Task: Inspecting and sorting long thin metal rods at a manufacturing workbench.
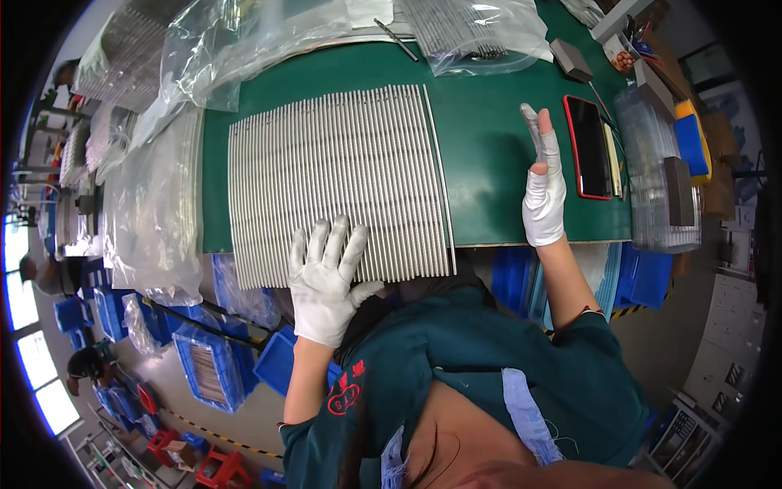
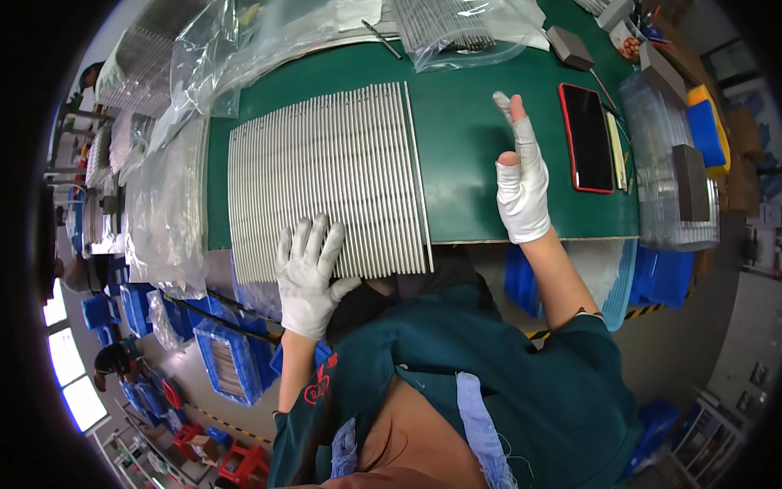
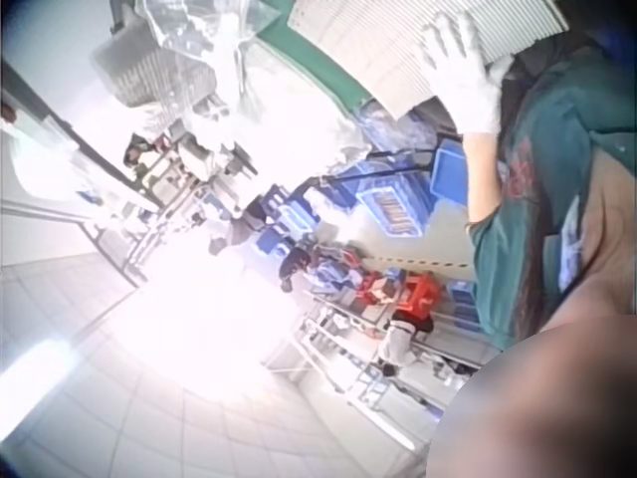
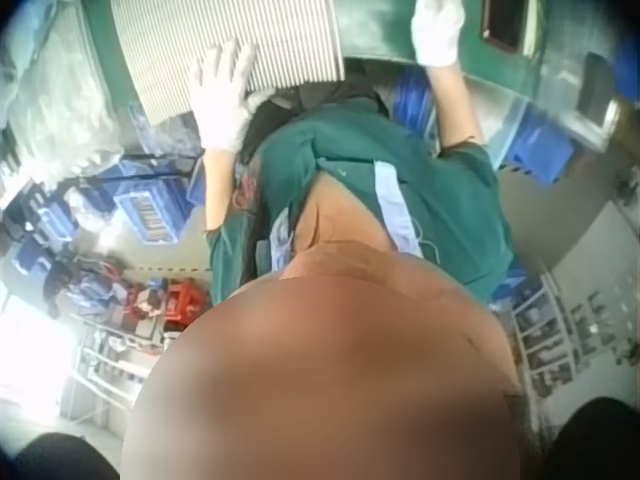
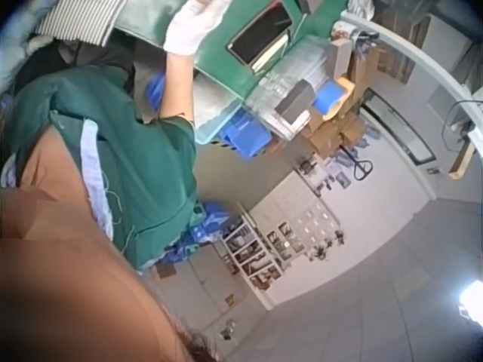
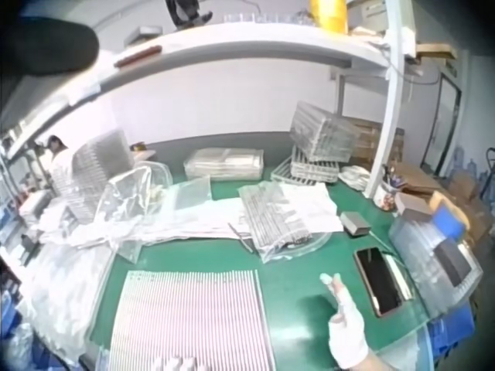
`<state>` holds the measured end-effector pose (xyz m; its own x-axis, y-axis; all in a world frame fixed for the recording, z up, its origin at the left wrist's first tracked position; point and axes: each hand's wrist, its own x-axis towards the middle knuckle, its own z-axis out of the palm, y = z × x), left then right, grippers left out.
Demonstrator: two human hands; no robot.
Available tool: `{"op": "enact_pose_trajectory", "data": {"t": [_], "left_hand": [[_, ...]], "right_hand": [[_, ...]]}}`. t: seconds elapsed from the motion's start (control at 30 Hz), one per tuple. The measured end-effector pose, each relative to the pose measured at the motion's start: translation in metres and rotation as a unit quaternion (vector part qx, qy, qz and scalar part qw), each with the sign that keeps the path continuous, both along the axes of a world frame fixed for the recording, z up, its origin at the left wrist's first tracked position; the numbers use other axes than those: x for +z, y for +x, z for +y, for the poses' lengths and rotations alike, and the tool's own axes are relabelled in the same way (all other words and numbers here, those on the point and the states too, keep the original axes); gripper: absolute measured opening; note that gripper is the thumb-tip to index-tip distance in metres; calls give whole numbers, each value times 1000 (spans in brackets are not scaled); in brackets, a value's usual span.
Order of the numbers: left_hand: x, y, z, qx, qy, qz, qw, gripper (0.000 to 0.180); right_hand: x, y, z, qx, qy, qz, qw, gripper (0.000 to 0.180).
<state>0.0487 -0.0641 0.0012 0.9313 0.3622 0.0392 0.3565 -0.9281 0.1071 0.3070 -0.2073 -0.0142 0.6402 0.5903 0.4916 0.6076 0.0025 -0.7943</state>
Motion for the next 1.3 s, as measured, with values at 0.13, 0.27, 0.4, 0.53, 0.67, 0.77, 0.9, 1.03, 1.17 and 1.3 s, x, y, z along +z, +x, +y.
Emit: {"op": "enact_pose_trajectory", "data": {"t": [0.13, 0.27, 0.4, 0.53, 0.67, 0.77, 0.9, 1.03, 1.17, 1.3], "left_hand": [[-7, -1, 1, -4, 24, -20, 999, 73], [-7, 2, 2, -5, 20, -35, 999, 69], [-4, -3, -3, 7, 7, -41, 999, 64], [-5, -28, -15, -22, -212, -209, 954, 38], [9, -47, -31, 101, -656, -330, 671, 37], [10, -43, -33, 189, -628, -264, 707, 32], [3, -40, -32, 187, -679, -166, 690, 28], [6, -44, -31, 218, -629, -216, 714, 29], [-1, -51, -26, 129, -412, -305, 849, 19], [7, -18, -18, -86, -103, -191, 972, 38]], "right_hand": [[-2, -3, 1, 40, -46, -2, 998, 55], [-1, -4, 9, 116, -194, -191, 955, 50], [4, -18, 20, 151, -300, -301, 892, 49], [0, -23, 33, 159, -285, -288, 900, 51], [0, -30, 48, 155, -260, -301, 905, 53], [-2, -40, 56, 135, -271, -333, 893, 52], [-2, -36, 49, 121, -316, -364, 868, 46], [0, -22, 32, 104, -360, -369, 850, 45], [4, -13, 21, 105, -366, -345, 858, 47], [2, -14, 23, 95, -340, -320, 879, 49]]}}
